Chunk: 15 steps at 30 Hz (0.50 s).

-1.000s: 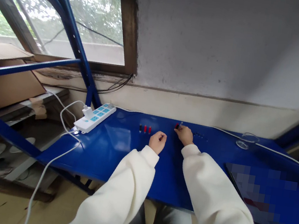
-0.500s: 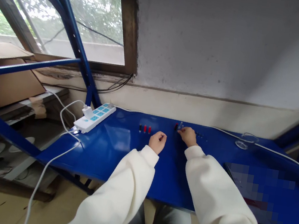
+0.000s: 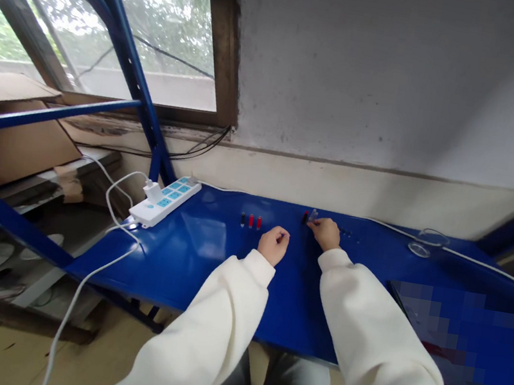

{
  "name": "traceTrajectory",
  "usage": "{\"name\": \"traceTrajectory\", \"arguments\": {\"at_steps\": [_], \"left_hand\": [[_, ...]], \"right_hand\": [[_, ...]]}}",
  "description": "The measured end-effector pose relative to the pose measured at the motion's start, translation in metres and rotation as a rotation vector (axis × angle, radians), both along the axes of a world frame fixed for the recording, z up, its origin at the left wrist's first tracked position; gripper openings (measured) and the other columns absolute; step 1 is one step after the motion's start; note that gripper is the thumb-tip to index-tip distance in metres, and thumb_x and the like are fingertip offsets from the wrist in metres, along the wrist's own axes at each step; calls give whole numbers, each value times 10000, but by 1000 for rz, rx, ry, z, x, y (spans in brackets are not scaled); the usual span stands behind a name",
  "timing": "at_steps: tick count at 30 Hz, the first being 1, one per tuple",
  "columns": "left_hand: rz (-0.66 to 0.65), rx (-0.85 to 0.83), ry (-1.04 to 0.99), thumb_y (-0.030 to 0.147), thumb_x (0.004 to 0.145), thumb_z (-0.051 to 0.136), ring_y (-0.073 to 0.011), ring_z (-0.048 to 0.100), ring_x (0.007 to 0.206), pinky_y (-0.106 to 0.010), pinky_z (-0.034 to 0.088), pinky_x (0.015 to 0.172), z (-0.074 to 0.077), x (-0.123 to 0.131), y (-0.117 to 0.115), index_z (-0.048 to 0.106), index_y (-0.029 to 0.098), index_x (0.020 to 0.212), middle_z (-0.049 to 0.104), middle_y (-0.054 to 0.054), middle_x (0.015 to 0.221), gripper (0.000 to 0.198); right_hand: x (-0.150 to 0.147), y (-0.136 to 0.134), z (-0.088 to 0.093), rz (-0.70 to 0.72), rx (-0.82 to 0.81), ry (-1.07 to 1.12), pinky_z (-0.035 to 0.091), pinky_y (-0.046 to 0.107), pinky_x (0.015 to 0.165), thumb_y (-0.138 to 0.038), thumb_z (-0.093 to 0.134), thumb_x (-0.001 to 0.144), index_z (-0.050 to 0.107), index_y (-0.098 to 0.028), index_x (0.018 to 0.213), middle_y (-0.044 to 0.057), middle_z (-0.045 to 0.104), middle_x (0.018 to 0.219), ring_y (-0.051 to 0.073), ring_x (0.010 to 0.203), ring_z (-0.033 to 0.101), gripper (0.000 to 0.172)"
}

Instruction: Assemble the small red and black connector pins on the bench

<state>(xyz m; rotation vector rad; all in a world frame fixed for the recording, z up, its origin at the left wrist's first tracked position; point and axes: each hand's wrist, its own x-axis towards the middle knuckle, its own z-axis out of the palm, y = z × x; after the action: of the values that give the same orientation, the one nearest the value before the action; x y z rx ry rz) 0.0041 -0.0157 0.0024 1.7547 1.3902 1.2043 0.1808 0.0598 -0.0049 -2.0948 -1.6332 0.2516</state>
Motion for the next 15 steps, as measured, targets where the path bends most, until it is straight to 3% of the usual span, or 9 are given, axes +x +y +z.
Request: {"name": "traceTrajectory", "arguments": {"at_steps": [4, 8, 11, 15], "left_hand": [[52, 41, -10, 219, 758, 469, -109, 522, 529, -230, 409, 614, -3, -2, 3, 563, 185, 903, 525, 36, 525, 176], [175, 37, -98, 180, 745, 486, -119, 560, 619, -247, 421, 690, -4, -6, 7, 367, 175, 1225, 580, 25, 646, 494], [234, 2, -170, 161, 729, 504, -121, 571, 656, -248, 424, 707, -4, -8, 10, 262, 173, 1303, 594, 14, 704, 623], [248, -85, -251, 166, 713, 526, -127, 579, 643, -248, 440, 666, -5, -10, 15, 248, 189, 1312, 585, 21, 698, 660]], "right_hand": [[3, 3, -3, 8, -3, -8, 427, 239, 626, -361, 590, 702, 675, -192, 918, 75, 678, 842, 200, 799, 622, 287], [4, -1, 3, 28, -32, -44, 428, 237, 645, -324, 602, 695, 650, -155, 969, 104, 663, 939, 211, 863, 613, 326], [-1, -16, 16, 17, -51, -56, 423, 254, 643, -328, 586, 708, 646, -130, 957, 131, 660, 928, 236, 875, 609, 324], [-19, -50, 34, 32, 71, -4, 405, 247, 614, -362, 504, 764, 655, -179, 871, 97, 673, 828, 220, 811, 620, 261]]}}
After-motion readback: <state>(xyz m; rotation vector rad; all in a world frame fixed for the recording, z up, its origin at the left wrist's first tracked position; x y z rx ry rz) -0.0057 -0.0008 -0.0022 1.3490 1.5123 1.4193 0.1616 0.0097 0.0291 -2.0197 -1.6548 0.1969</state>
